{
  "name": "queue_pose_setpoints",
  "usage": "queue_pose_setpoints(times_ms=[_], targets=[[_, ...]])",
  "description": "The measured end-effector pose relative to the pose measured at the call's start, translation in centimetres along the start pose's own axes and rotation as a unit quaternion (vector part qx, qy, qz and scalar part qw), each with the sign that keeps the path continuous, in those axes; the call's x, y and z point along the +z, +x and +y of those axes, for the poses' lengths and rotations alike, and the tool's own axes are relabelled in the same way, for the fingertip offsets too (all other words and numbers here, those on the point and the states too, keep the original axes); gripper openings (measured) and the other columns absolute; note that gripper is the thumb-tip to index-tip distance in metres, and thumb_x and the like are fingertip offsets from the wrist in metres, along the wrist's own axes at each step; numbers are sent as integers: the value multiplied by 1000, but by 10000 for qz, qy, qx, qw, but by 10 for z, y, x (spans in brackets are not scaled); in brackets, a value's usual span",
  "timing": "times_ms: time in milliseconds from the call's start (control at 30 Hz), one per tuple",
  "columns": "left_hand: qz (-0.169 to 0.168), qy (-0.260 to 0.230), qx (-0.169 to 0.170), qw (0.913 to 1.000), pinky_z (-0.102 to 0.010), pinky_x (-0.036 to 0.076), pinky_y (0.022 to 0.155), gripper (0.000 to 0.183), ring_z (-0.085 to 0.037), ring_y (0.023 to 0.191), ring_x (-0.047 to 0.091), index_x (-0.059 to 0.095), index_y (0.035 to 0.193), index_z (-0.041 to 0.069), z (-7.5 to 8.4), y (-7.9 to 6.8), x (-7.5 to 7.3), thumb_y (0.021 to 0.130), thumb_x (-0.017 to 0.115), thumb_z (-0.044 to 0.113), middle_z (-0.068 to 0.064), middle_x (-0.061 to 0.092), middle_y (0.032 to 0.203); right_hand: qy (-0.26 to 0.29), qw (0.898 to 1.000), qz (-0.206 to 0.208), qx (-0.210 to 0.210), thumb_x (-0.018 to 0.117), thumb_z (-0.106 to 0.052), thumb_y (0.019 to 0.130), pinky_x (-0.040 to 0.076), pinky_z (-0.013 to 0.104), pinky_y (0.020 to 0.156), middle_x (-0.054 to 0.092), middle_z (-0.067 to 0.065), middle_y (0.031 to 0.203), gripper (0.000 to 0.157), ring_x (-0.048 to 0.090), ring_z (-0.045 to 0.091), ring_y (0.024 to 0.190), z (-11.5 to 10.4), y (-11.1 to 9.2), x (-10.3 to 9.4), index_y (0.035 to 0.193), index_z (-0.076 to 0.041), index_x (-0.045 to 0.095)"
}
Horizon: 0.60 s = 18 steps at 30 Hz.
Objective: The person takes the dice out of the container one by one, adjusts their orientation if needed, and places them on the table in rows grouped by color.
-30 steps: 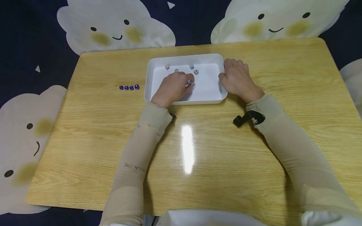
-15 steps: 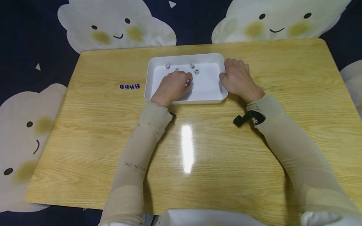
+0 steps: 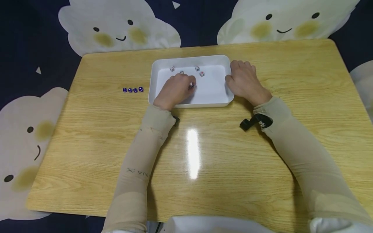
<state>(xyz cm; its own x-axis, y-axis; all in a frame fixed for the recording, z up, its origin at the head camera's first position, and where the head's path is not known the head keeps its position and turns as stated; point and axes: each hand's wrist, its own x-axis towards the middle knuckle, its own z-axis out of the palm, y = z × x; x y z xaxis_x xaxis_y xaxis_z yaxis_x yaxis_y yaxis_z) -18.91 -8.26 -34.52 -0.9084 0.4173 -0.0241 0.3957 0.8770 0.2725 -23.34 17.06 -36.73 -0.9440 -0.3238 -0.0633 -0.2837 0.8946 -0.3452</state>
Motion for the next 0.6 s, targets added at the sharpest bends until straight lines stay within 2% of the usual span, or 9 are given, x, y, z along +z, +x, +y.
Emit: queue_pose_setpoints(times_ms=[367, 600], targets=[[3, -33, -27, 10000, -42, 57, 84, 22, -23, 93, 68, 73, 116, 7, -5, 1, -4, 101, 59, 15, -10, 76, 103, 5, 10000, 38, 4, 32, -25, 102, 32, 52, 89, 51, 24, 112, 41, 42, 44, 102, 3, -1, -1, 120, 7, 48], [52, -221, 157, 9996, -40, 58, 87, 22, -21, 95, 71, 74, 115, 6, -8, 6, -1, 102, 60, 17, -9, 77, 105, 89, 9999, 57, 120, 33, -24, 101, 32, 53, 88, 51, 23, 111, 38, 42, 45, 102, 10, -3, 1, 118, 7, 49]])
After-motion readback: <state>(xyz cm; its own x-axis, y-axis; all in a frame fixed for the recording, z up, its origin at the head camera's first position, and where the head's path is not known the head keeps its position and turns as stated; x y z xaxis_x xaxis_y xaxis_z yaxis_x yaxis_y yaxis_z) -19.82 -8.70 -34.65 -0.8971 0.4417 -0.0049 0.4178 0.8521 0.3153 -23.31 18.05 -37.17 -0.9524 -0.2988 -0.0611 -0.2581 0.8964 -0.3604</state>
